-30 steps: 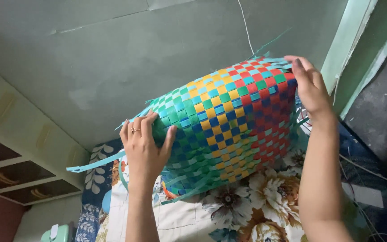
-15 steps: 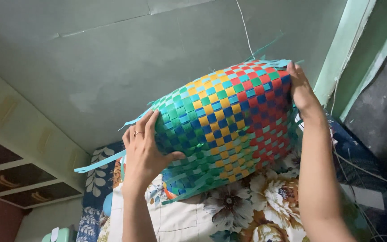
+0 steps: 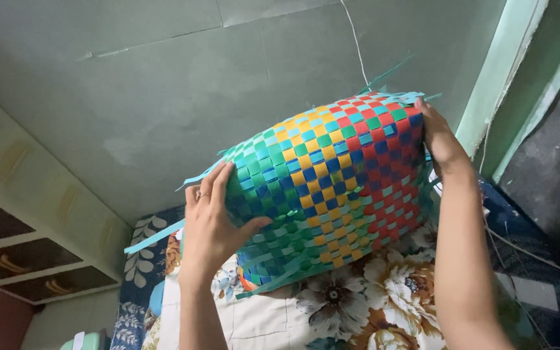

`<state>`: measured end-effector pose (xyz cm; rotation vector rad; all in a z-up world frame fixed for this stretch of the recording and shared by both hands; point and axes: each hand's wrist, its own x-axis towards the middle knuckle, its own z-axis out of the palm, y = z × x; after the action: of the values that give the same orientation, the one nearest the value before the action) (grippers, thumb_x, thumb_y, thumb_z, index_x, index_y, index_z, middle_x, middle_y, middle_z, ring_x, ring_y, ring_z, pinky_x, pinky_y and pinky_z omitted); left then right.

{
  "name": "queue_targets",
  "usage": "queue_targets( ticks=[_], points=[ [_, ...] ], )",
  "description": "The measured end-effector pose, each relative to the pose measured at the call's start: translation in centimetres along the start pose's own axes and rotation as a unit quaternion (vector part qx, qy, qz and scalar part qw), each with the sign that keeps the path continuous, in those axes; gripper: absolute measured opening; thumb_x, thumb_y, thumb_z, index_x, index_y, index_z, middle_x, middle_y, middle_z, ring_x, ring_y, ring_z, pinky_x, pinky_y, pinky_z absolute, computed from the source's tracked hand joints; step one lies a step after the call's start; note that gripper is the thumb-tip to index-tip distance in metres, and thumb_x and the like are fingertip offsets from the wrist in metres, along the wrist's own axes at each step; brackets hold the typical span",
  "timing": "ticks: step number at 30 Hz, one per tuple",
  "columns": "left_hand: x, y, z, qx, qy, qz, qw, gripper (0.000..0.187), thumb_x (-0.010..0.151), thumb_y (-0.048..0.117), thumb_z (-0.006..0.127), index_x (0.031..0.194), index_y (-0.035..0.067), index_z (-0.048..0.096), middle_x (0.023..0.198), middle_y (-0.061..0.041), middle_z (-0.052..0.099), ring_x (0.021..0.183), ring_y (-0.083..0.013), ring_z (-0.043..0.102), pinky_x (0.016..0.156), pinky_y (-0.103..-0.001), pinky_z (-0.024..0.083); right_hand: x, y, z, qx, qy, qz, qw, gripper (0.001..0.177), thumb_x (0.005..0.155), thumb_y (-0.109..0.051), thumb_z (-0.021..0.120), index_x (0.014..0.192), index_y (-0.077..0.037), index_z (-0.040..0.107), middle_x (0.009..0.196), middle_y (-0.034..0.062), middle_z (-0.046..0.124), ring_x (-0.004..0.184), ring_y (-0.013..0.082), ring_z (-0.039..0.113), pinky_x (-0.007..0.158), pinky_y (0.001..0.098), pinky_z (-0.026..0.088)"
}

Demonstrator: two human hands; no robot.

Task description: Weaving colorful plastic strips to finish the construction of a handmade bag.

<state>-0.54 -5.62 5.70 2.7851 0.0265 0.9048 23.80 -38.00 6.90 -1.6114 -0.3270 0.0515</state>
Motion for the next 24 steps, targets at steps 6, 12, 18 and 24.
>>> queue_targets(
  ticks=[6, 12, 18, 24],
  points=[
    [0.2, 0.1, 2.4, -0.166, 0.101, -0.05, 0.98, 0.101, 0.065, 0.046, 0.097, 0.149, 0.013, 0.051, 0.146, -0.009, 0.053, 0.114, -0.0296, 0.046, 0.106, -0.046, 0.043, -1.5, -1.8, 1.6, 0.073, 0.024, 0.03, 0.997, 0.074, 0.101, -0.065, 0.049, 0.152, -0.013, 0.048, 0.141, 0.0179, 0.054, 0.128, 0.0341, 0.055, 0.111, 0.0564, 0.039],
    [0.6, 0.2, 2.9, -0.185, 0.168, -0.045, 0.967, 0.098, 0.057, 0.042, 0.102, 0.141, 0.014, 0.06, 0.139, -0.006, 0.06, 0.111, -0.0251, 0.05, 0.105, -0.042, 0.045, 0.9, 1.0, -0.2, 0.174, 0.003, 0.06, 0.983, 0.05, 0.101, -0.063, 0.059, 0.116, -0.017, 0.073, 0.097, 0.007, 0.072, 0.084, 0.0193, 0.071, 0.085, 0.0366, 0.057],
    [0.9, -0.1, 3.3, -0.139, 0.227, -0.005, 0.964, 0.099, 0.051, 0.036, 0.104, 0.138, 0.012, 0.063, 0.137, -0.006, 0.065, 0.109, -0.0248, 0.057, 0.105, -0.037, 0.045, 0.7, 0.5, -0.6, 0.206, -0.027, 0.077, 0.975, 0.057, 0.097, -0.064, 0.061, 0.109, -0.01, 0.074, 0.094, 0.0134, 0.074, 0.081, 0.026, 0.074, 0.082, 0.0384, 0.058],
    [0.1, -0.7, 0.3, -0.104, 0.208, 0.019, 0.972, 0.095, 0.053, 0.035, 0.102, 0.136, 0.009, 0.064, 0.135, -0.007, 0.065, 0.107, -0.0282, 0.058, 0.099, -0.039, 0.046, -4.6, -4.4, 2.7, 0.057, 0.025, 0.0, 0.998, 0.092, 0.096, -0.061, 0.059, 0.154, 0.007, 0.035, 0.151, 0.0298, 0.043, 0.138, 0.0411, 0.047, 0.114, 0.0605, 0.036]
  ],
)
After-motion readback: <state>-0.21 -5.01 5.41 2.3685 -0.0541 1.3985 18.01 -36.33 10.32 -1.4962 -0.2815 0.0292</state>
